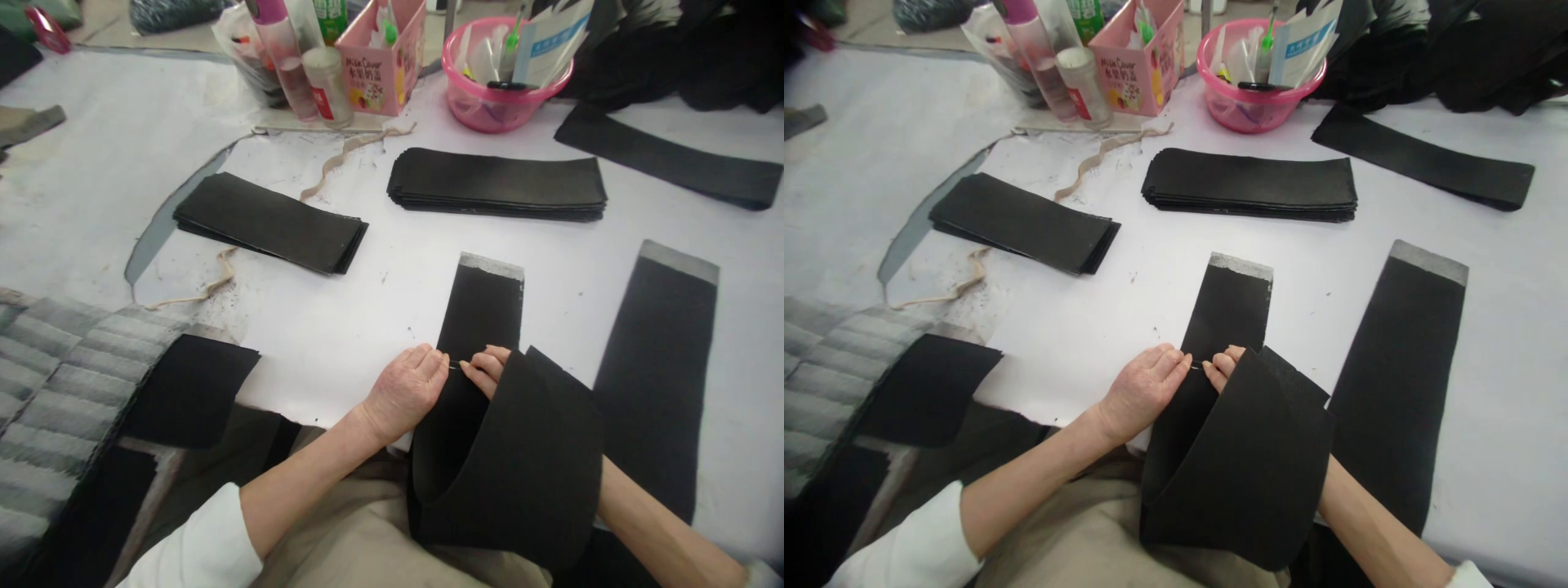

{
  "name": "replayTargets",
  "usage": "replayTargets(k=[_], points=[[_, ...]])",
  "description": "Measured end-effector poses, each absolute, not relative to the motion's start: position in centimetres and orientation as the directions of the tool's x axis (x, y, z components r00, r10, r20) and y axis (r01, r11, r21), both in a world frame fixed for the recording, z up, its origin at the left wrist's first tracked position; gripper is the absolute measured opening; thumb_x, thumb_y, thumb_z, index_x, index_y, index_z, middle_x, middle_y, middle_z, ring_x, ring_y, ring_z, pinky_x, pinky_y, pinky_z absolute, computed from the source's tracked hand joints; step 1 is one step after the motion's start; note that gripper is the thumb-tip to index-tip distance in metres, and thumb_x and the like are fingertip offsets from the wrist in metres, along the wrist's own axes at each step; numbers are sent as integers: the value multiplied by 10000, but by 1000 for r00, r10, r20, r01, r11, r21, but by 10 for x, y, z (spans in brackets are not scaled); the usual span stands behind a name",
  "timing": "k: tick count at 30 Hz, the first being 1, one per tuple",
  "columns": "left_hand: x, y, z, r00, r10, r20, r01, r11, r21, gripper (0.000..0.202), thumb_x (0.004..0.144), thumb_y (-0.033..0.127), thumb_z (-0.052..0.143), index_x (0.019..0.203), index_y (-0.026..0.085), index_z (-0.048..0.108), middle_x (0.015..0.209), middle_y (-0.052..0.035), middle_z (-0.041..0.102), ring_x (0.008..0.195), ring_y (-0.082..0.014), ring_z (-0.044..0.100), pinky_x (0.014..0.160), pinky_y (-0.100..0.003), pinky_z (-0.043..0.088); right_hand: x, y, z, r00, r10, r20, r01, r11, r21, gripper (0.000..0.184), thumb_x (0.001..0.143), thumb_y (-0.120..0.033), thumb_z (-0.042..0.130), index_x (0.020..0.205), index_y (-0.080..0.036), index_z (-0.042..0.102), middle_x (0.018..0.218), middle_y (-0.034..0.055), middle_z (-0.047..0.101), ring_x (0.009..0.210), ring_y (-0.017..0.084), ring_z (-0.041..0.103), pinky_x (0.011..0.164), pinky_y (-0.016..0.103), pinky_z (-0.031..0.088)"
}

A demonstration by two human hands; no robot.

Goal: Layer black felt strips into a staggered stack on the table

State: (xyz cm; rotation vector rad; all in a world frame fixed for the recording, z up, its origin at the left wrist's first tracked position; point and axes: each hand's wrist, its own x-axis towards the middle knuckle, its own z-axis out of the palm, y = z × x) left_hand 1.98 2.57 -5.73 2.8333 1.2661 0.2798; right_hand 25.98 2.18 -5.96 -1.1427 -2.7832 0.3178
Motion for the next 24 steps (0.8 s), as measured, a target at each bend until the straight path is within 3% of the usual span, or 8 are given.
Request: replayTargets(k=[9, 16, 24], points=[[19, 23, -56, 668, 729, 151, 734, -679, 33, 269, 941, 86, 433, 1175, 40, 558, 1117, -148, 607, 1090, -258, 563, 938, -386, 483, 257, 26, -52, -718, 694, 51, 666, 708, -235, 466, 942, -172, 428, 1408, -194, 421, 1385, 81, 507, 1317, 257, 400, 1079, 469, 396], [18, 23, -58, 662, 735, 150, 741, -671, 15, 267, 943, 89, 430, 1171, 38, 558, 1124, -151, 609, 1087, -261, 563, 949, -394, 488, 257, 27, -52, -702, 710, 62, 668, 686, -288, 504, 943, -142, 388, 1439, -229, 371, 1378, 64, 516, 1302, 244, 430, 1068, 464, 415], [12, 24, -58, 690, 710, 139, 714, -700, 28, 288, 944, 91, 443, 1210, 39, 538, 1137, -151, 619, 1123, -250, 559, 980, -392, 489, 248, 30, -36, -681, 727, 87, 682, 673, -287, 414, 958, -183, 340, 1343, -229, 485, 1269, 66, 585, 1202, 243, 506, 984, 460, 482]])
